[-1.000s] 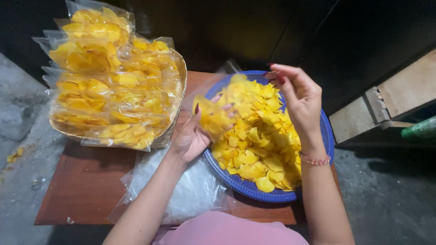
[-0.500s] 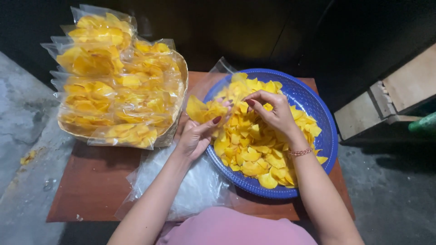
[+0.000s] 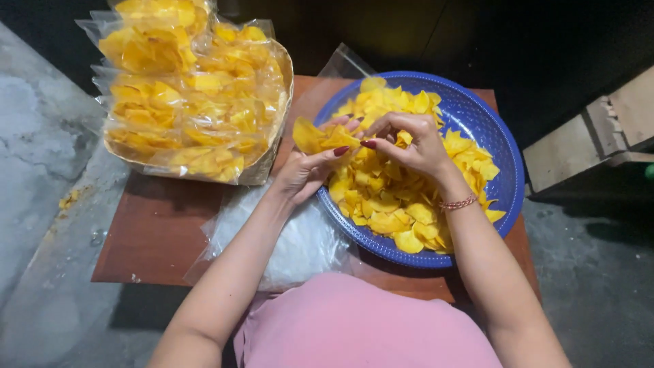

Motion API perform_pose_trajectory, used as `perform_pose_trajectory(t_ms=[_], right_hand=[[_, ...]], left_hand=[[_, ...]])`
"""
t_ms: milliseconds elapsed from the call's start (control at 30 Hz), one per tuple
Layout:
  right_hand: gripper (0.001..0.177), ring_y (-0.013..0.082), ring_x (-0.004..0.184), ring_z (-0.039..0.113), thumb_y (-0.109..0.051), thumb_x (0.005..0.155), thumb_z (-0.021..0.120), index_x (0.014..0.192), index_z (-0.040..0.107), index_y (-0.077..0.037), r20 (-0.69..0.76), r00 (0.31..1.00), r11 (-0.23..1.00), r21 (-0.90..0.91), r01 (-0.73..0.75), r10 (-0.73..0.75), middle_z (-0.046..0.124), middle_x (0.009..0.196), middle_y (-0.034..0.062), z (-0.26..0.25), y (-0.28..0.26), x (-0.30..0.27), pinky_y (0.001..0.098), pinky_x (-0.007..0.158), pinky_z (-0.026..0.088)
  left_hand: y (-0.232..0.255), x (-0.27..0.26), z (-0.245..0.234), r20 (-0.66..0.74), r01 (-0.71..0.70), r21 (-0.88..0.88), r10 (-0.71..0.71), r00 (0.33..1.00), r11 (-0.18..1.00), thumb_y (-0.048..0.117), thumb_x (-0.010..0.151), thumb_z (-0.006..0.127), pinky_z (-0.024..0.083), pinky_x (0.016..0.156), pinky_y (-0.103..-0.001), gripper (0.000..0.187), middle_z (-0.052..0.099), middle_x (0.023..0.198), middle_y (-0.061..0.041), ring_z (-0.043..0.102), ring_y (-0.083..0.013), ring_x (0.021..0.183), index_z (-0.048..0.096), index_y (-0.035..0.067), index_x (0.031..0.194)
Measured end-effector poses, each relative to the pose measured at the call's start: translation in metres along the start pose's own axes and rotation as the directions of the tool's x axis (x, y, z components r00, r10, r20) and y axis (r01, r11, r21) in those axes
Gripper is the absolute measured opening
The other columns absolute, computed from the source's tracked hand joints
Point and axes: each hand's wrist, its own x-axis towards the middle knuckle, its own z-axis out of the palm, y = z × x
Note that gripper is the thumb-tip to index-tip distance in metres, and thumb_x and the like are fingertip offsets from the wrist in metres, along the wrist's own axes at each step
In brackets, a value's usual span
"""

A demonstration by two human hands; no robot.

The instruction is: Manually packing fried chips from a large blue tray into small individual plastic bags.

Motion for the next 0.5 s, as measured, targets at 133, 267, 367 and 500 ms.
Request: perform_pose_trajectory(t_ms=[133, 267, 367, 500], right_hand=[[0.009, 0.0216, 0.06, 0.062, -0.01, 0.098, 0.076, 0.093, 0.077, -0.003, -0.026, 0.998, 0.998, 0.027, 0.049, -0.048, 0.071, 0.078, 0.0106, 0.004, 0.003, 0.002, 0.0319, 0.062, 0.052], [0.007, 0.0216, 0.062, 0.064, -0.008, 0.099, 0.076, 0.093, 0.078, -0.004, -0.025, 0.999, 0.999, 0.018, 0.043, -0.043, 0.071, 0.076, 0.0101, 0.003, 0.006, -0.001, 0.0322, 0.062, 0.053], [0.013, 0.0191, 0.06, 0.064, -0.006, 0.101, 0.075, 0.09, 0.078, -0.003, -0.092, 0.996, 1.0, 0.003, 0.021, -0.021, 0.073, 0.078, 0.0077, -0.001, 0.004, -0.002, 0.0313, 0.062, 0.053], [0.012, 0.0203, 0.058, 0.064, -0.001, 0.104, 0.073, 0.093, 0.077, -0.001, -0.188, 0.981, 0.999, -0.013, -0.041, 0.037, 0.069, 0.068, 0.0083, -0.005, 0.001, -0.003, 0.0321, 0.063, 0.054]], left_hand=[[0.002, -0.002, 0.004, 0.039, -0.011, 0.062, 0.009, 0.999, 0.998, -0.014, 0.089, 0.071, 0.046, 0.113, -0.051, 0.06, 0.052, 0.15, -0.023, 0.053, -0.0364, 0.137, 0.054, 0.002, 0.145], [0.005, -0.004, 0.011, 0.043, -0.002, 0.06, -0.001, 0.999, 0.998, -0.013, 0.09, 0.072, 0.048, 0.111, -0.049, 0.059, 0.056, 0.146, -0.022, 0.057, -0.0343, 0.133, 0.056, 0.003, 0.144], [0.006, -0.006, 0.014, -0.06, 0.005, 0.032, -0.003, 0.998, 0.999, -0.011, 0.09, 0.074, 0.051, 0.108, -0.052, 0.052, 0.066, 0.133, -0.02, 0.065, -0.0349, 0.123, 0.06, 0.002, 0.139], [0.008, -0.004, 0.008, -0.039, 0.07, 0.088, -0.066, 0.997, 0.994, 0.002, 0.093, 0.075, 0.053, 0.106, -0.052, 0.05, 0.068, 0.131, -0.019, 0.067, -0.0321, 0.121, 0.061, 0.007, 0.141]])
